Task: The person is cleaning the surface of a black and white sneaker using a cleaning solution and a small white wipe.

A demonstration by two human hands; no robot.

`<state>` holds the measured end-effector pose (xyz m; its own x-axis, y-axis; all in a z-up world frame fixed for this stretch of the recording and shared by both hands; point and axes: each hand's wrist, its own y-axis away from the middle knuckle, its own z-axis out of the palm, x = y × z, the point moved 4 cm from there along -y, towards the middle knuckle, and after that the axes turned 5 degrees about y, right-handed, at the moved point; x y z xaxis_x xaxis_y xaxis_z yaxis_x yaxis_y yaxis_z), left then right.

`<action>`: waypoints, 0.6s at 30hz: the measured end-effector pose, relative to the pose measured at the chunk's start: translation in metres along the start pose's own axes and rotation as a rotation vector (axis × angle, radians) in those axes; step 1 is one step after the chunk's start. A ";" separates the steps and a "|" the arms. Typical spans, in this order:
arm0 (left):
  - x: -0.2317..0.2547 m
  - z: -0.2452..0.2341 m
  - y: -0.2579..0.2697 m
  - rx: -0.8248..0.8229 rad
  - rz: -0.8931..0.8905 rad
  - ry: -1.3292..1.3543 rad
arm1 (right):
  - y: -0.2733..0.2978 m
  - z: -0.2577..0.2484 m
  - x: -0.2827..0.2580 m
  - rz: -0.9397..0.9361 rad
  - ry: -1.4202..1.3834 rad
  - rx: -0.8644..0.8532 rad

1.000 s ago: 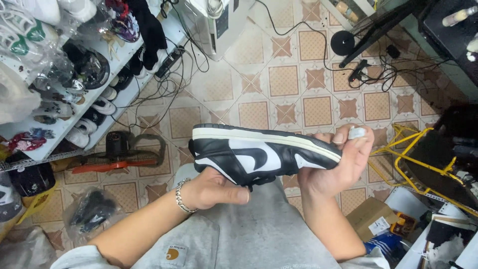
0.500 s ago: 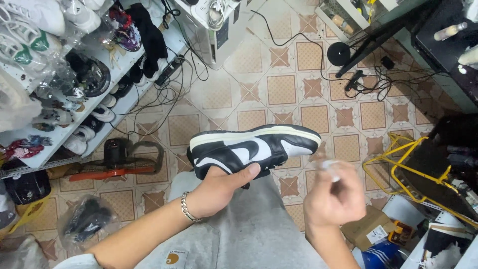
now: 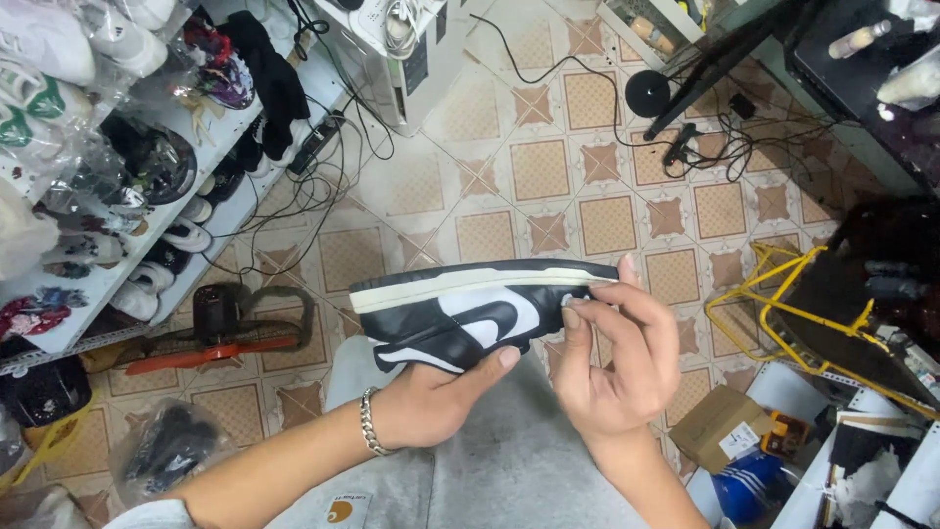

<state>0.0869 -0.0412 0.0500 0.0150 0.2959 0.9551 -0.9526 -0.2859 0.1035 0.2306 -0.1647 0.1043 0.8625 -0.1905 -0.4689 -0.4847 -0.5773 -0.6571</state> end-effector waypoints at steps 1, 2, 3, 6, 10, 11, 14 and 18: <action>-0.003 0.000 0.002 -0.003 -0.002 0.001 | 0.001 -0.001 0.001 0.002 0.003 0.000; -0.003 -0.001 0.002 0.010 0.044 0.009 | 0.002 0.000 0.003 -0.014 -0.014 -0.029; -0.004 -0.002 0.003 0.023 0.090 0.018 | 0.002 0.000 0.004 -0.030 -0.031 -0.058; -0.012 -0.007 0.010 0.066 -0.073 0.019 | 0.010 0.000 0.016 -0.058 -0.037 -0.126; -0.008 -0.001 0.011 0.007 -0.032 -0.030 | 0.008 -0.001 0.009 -0.055 -0.026 -0.107; -0.009 -0.002 0.013 0.030 -0.039 -0.038 | 0.009 -0.001 0.010 -0.050 0.001 -0.110; -0.012 -0.007 0.018 0.072 -0.087 -0.019 | 0.017 0.000 0.014 -0.050 0.016 -0.140; -0.014 -0.006 0.022 0.064 -0.143 -0.057 | 0.017 0.001 0.014 -0.059 0.002 -0.154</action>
<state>0.0642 -0.0463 0.0374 0.1679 0.2860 0.9434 -0.9181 -0.3030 0.2553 0.2343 -0.1765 0.0855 0.8892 -0.1546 -0.4307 -0.4055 -0.7024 -0.5850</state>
